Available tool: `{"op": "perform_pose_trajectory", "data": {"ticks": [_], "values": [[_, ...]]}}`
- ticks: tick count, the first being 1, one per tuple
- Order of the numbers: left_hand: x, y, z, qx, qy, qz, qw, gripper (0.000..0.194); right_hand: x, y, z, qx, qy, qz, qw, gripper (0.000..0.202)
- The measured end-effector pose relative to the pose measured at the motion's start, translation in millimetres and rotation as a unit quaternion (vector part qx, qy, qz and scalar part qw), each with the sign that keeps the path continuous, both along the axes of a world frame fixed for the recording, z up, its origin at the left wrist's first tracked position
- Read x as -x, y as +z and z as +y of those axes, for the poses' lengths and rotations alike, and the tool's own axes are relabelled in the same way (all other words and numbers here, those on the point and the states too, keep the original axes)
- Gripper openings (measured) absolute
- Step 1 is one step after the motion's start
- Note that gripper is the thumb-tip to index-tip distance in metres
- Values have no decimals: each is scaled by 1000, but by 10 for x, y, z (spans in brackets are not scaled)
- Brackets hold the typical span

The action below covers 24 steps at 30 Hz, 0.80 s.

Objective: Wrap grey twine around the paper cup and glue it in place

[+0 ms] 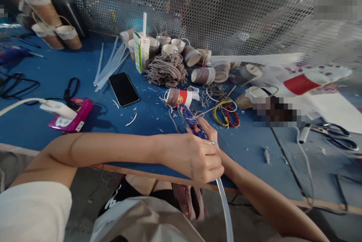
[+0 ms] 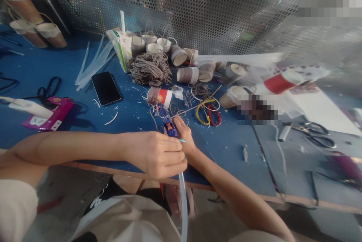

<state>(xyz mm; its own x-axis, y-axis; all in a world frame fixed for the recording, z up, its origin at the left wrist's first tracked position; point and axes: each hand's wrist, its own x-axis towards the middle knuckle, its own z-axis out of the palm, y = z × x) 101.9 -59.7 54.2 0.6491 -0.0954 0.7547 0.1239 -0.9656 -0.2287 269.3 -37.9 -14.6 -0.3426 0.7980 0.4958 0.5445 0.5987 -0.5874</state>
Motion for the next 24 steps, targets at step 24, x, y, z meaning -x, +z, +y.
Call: {"op": "perform_pose_trajectory", "data": {"ticks": [24], "values": [[-5,-21,-26,14,0,13,1000,35,-23,176,-80,105,26,-54,993,19]]}}
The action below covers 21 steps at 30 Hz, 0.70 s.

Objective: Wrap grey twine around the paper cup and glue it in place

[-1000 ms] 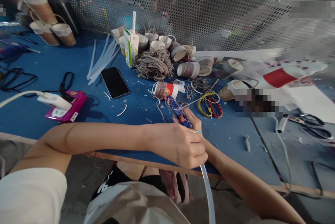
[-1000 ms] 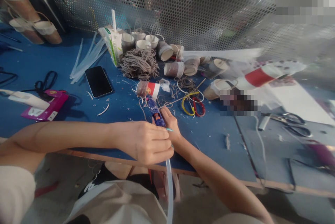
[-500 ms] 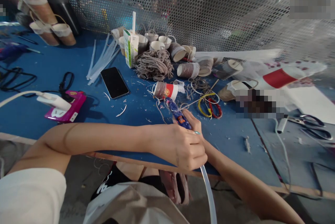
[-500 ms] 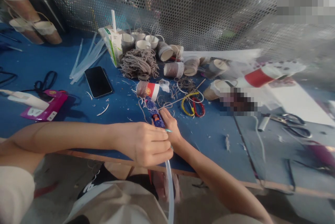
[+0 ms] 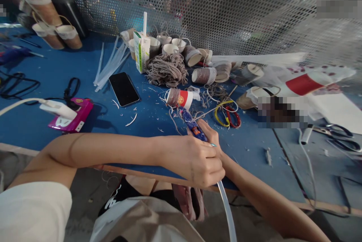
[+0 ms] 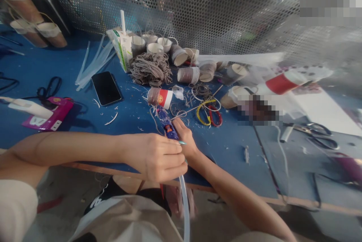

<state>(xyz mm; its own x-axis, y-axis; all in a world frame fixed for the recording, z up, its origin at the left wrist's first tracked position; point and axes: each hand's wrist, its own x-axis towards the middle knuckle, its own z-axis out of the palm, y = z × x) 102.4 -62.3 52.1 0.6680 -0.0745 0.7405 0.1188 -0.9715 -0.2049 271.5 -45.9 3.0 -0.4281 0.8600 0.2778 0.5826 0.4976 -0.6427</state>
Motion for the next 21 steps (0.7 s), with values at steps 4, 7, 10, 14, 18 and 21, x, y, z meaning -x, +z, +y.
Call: {"op": "perform_pose_trajectory", "data": {"ticks": [4,7,10,14,18,21], "values": [[-2,-1,8,1,-2,5,1000,35,-7,38,-10,23,-7,-5,1000,16],[-3,-1,10,3,0,9,1000,35,-7,43,-12,30,-6,-11,999,17],[-8,-9,8,3,4,-4,1000,34,-28,-46,16,20,-8,-2,1000,18],[-15,-25,9,7,4,-14,1000,33,-76,-210,64,-5,-19,15,1000,20],[-15,-29,12,6,-3,-5,1000,30,-101,-254,68,-10,-20,11,1000,18],[-11,-21,14,7,-1,-7,1000,25,-109,-252,63,-11,-13,17,1000,19]]}}
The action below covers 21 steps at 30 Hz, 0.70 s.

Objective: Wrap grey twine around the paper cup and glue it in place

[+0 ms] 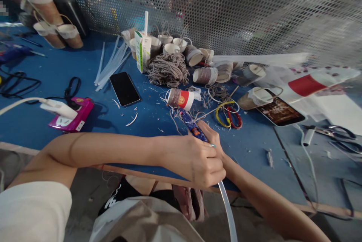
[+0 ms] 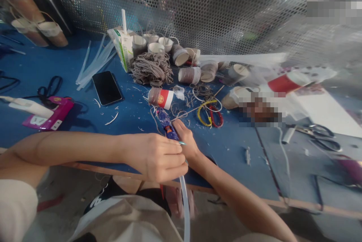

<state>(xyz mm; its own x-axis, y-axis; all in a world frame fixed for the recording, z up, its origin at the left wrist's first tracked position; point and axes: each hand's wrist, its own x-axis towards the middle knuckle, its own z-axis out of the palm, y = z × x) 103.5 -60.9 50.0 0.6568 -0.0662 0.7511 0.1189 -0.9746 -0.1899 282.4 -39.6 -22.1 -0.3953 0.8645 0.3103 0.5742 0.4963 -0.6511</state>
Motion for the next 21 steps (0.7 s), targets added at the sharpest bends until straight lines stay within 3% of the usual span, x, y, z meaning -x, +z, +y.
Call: {"op": "perform_pose_trajectory", "data": {"ticks": [7,17,21], "values": [[25,24,18,2,-8,23,1000,36,3,4,1,-6,6,10,1000,24],[27,43,18,31,-2,133,991,43,14,40,-5,8,0,12,1000,24],[42,47,28,25,-4,120,992,31,16,49,1,7,3,16,1000,24]]}}
